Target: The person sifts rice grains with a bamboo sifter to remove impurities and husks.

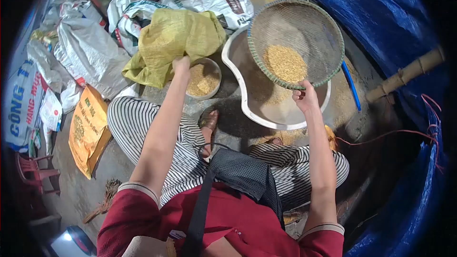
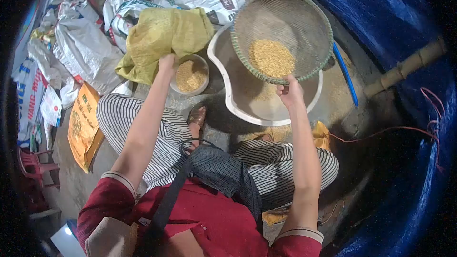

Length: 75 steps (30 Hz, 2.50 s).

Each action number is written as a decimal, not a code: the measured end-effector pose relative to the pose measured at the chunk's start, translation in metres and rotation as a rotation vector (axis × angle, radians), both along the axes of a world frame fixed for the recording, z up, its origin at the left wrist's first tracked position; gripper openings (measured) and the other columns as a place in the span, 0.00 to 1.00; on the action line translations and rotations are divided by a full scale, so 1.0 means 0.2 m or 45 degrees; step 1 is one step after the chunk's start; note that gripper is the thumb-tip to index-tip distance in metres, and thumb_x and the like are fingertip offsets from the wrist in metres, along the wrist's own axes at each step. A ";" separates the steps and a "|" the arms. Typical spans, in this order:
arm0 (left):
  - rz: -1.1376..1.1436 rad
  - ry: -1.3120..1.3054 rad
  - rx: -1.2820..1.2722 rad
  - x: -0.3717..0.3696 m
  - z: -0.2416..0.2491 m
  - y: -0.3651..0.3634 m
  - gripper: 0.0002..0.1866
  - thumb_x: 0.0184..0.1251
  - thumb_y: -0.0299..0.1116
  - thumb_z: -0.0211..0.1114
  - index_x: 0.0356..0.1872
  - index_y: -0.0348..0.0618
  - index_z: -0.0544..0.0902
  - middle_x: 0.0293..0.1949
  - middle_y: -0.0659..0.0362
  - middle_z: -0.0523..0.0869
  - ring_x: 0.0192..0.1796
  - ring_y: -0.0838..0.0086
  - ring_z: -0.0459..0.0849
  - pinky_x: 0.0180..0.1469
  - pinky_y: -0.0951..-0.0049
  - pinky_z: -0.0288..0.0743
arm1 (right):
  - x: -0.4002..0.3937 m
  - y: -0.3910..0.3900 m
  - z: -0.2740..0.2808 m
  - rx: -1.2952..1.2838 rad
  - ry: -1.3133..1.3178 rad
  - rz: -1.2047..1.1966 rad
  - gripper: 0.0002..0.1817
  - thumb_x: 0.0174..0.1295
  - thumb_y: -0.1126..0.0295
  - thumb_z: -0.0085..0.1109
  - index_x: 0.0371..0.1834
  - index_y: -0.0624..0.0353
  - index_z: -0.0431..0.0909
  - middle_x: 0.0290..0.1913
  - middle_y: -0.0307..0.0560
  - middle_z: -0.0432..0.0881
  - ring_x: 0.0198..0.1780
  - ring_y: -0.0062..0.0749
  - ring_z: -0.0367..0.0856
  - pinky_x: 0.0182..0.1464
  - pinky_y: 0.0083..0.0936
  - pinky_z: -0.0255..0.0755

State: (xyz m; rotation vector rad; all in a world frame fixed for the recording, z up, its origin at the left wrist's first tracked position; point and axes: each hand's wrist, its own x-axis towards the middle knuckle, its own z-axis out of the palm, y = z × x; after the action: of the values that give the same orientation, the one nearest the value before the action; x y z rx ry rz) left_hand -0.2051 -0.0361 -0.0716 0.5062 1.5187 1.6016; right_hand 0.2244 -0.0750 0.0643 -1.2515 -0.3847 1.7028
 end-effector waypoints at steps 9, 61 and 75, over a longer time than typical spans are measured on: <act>-0.950 0.455 -0.205 -0.21 -0.87 -0.51 0.21 0.56 0.32 0.52 0.50 0.33 0.65 0.48 0.39 0.70 0.42 0.51 0.77 0.41 0.64 0.74 | -0.18 0.13 -0.07 0.005 0.053 -0.082 0.10 0.51 0.72 0.47 0.35 0.62 0.62 0.28 0.49 0.66 0.22 0.28 0.67 0.20 0.21 0.62; -0.625 -0.266 -0.127 1.23 0.41 -0.13 0.34 0.51 0.18 0.46 0.62 0.51 0.53 0.42 0.47 0.76 0.18 0.61 0.79 0.13 0.69 0.75 | 0.04 -0.12 0.06 0.653 -1.195 -0.267 0.22 0.50 0.82 0.44 0.51 0.69 0.55 0.38 0.58 0.71 0.14 0.34 0.75 0.12 0.22 0.70; -0.574 -0.465 -0.149 1.21 0.39 -0.11 0.36 0.50 0.14 0.41 0.63 0.54 0.49 0.47 0.46 0.71 0.24 0.56 0.79 0.15 0.66 0.77 | 0.02 -0.14 0.14 0.929 -1.641 -0.193 0.31 0.44 0.79 0.53 0.55 0.68 0.57 0.45 0.61 0.74 0.44 0.45 0.76 0.46 0.28 0.67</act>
State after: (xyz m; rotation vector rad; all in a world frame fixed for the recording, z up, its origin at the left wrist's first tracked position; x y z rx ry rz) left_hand 0.0373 -0.0584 0.0062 0.4256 1.1192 1.1716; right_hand 0.2287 -0.1029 0.0933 -1.5591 -1.4459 0.3102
